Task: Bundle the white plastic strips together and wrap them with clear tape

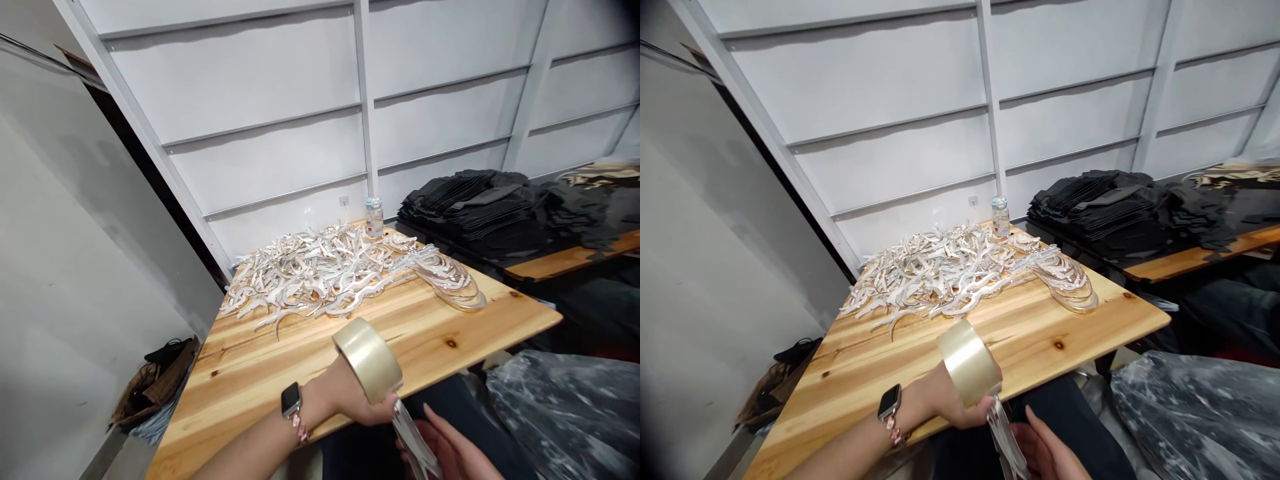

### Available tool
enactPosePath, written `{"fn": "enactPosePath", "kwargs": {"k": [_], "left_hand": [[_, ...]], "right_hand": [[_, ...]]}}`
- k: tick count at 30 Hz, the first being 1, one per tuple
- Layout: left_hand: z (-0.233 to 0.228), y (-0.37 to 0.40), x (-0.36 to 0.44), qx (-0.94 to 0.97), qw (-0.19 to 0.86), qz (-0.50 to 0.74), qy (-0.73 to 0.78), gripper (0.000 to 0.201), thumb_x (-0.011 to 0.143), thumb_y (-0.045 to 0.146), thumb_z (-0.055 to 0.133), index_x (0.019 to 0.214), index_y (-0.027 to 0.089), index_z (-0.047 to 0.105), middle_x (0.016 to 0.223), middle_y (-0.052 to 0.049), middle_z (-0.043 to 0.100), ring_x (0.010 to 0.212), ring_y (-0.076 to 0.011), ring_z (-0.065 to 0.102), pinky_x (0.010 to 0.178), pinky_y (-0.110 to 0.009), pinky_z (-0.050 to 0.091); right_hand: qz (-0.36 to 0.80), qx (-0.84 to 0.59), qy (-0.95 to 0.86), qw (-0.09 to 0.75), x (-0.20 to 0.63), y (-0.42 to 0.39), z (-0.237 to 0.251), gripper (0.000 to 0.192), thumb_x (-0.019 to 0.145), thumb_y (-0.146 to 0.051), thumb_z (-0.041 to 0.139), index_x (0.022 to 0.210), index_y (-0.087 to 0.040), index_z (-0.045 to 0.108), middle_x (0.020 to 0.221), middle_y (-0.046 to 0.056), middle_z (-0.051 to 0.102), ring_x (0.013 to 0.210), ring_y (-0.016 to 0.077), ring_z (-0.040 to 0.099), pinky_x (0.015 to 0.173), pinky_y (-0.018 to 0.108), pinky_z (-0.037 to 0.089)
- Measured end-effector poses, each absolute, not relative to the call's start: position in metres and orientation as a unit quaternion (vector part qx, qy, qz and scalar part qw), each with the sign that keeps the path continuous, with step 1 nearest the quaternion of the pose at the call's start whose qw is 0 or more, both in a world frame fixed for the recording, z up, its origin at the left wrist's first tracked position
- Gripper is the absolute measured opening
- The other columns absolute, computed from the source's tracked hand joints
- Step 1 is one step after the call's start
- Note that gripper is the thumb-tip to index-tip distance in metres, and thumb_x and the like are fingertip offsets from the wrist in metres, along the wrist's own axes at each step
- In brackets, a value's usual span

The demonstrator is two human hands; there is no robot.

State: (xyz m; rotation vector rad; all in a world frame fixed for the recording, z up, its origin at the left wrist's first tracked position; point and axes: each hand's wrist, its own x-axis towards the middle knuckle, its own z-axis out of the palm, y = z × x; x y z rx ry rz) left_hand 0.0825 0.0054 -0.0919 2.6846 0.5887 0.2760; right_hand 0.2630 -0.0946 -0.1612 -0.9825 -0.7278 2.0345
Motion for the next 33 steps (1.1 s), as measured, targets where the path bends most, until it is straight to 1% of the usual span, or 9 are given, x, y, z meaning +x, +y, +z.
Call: {"fn": "enactPosePath", "kwargs": {"k": [3,6,11,16,19,24,26,29,33], "left_hand": [[-0.093,0.006,0.083,0.954,0.187,0.105,0.209,0.021,0.074,0.036,0.058,0.075,0.02,0.045,0.068,0.004,0.046,0.062,-0.0105,0.043,0.067,-0.022,0.043],[-0.094,0.007,0.082,0.955,0.179,0.109,0.208,0.022,0.075,0.039,0.057,0.077,0.019,0.049,0.071,0.003,0.05,0.066,-0.0118,0.045,0.07,-0.024,0.044],[-0.09,0.006,0.084,0.954,0.211,0.097,0.189,0.02,0.079,0.039,0.054,0.078,0.019,0.051,0.07,0.002,0.05,0.064,-0.0117,0.046,0.067,-0.024,0.043],[-0.088,0.006,0.09,0.963,0.171,0.092,0.187,0.022,0.075,0.038,0.057,0.071,0.019,0.049,0.065,0.003,0.049,0.062,-0.0123,0.044,0.071,-0.027,0.044],[-0.086,0.007,0.094,0.975,0.135,0.083,0.158,0.022,0.074,0.036,0.056,0.066,0.019,0.045,0.061,0.003,0.045,0.06,-0.0121,0.04,0.07,-0.029,0.044],[-0.082,0.007,0.097,0.978,0.133,0.082,0.139,0.023,0.072,0.031,0.056,0.062,0.02,0.038,0.056,0.004,0.04,0.056,-0.0112,0.035,0.067,-0.03,0.042],[-0.083,0.007,0.097,0.978,0.136,0.081,0.136,0.023,0.072,0.029,0.056,0.061,0.02,0.038,0.056,0.004,0.04,0.055,-0.011,0.034,0.065,-0.03,0.041],[-0.086,0.008,0.096,0.977,0.145,0.075,0.137,0.024,0.071,0.029,0.056,0.059,0.019,0.037,0.055,0.004,0.041,0.054,-0.0108,0.033,0.062,-0.03,0.04],[-0.091,0.009,0.094,0.974,0.162,0.065,0.144,0.022,0.075,0.029,0.055,0.06,0.019,0.042,0.057,0.004,0.044,0.053,-0.0104,0.035,0.063,-0.029,0.041]], "right_hand": [[0.833,-0.352,-0.259,0.339,0.279,-0.107,-0.154,0.071,0.07,-0.082,0.054,0.089,-0.017,0.074,0.091,0.01,0.074,0.094,0.0251,0.066,0.081,0.032,0.047],[0.833,-0.348,-0.252,0.35,0.273,-0.114,-0.15,0.075,0.065,-0.082,0.059,0.097,-0.016,0.074,0.084,0.009,0.074,0.079,0.02,0.067,0.07,0.028,0.047],[0.835,-0.318,-0.215,0.395,0.247,-0.113,-0.149,0.058,0.074,-0.068,0.065,0.101,-0.016,0.068,0.067,0.002,0.066,0.062,0.0158,0.064,0.055,0.025,0.049],[0.851,-0.315,-0.169,0.385,0.241,-0.107,-0.144,0.042,0.08,-0.058,0.065,0.09,-0.017,0.065,0.063,-0.001,0.061,0.053,0.0127,0.059,0.043,0.02,0.045],[0.848,-0.328,-0.148,0.389,0.241,-0.107,-0.142,0.037,0.081,-0.054,0.066,0.082,-0.017,0.063,0.064,-0.001,0.061,0.049,0.0099,0.056,0.037,0.017,0.038],[0.802,-0.363,-0.24,0.409,0.235,-0.109,-0.153,0.05,0.08,-0.062,0.062,0.065,-0.015,0.057,0.047,-0.004,0.048,0.034,0.0032,0.037,0.031,0.013,0.024],[0.775,-0.377,-0.282,0.422,0.233,-0.108,-0.16,0.052,0.076,-0.065,0.065,0.067,-0.015,0.056,0.05,-0.005,0.05,0.032,0.0025,0.037,0.029,0.013,0.021],[0.749,-0.405,-0.314,0.42,0.232,-0.106,-0.165,0.053,0.074,-0.068,0.065,0.072,-0.016,0.057,0.063,-0.002,0.059,0.033,0.003,0.044,0.029,0.014,0.026],[0.741,-0.428,-0.314,0.411,0.235,-0.104,-0.162,0.052,0.07,-0.065,0.071,0.086,-0.015,0.065,0.077,0.003,0.067,0.046,0.0089,0.059,0.04,0.019,0.044]]}}
